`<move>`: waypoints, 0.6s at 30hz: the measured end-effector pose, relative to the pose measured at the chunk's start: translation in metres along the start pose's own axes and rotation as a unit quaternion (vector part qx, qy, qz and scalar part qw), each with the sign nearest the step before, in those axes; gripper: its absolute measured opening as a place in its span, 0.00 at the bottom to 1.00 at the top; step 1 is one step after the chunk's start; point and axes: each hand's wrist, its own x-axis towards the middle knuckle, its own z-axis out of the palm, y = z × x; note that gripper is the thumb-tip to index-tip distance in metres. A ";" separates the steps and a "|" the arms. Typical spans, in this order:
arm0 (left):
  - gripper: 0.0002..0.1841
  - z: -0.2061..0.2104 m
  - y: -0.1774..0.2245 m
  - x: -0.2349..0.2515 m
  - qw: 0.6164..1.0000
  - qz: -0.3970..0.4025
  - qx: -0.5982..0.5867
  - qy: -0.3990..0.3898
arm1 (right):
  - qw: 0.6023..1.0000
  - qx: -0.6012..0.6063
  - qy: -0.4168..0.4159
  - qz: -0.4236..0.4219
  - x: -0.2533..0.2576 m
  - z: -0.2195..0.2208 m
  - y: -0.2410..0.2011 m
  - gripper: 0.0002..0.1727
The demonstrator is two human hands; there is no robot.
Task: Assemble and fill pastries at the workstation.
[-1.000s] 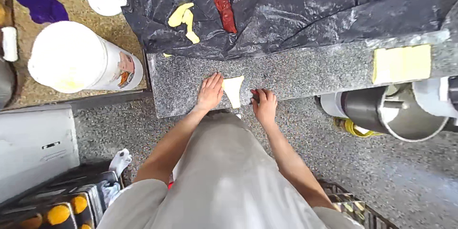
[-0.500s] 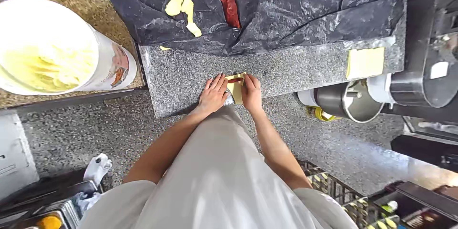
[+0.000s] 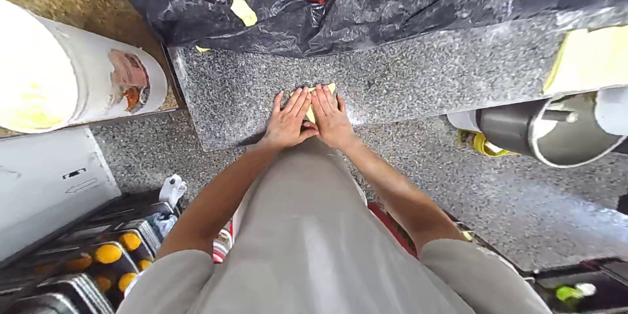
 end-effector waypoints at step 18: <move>0.36 -0.047 -0.126 -0.106 0.949 -0.161 -0.158 0.219 | 0.948 0.082 0.145 -0.270 0.191 -0.146 -0.271 0.28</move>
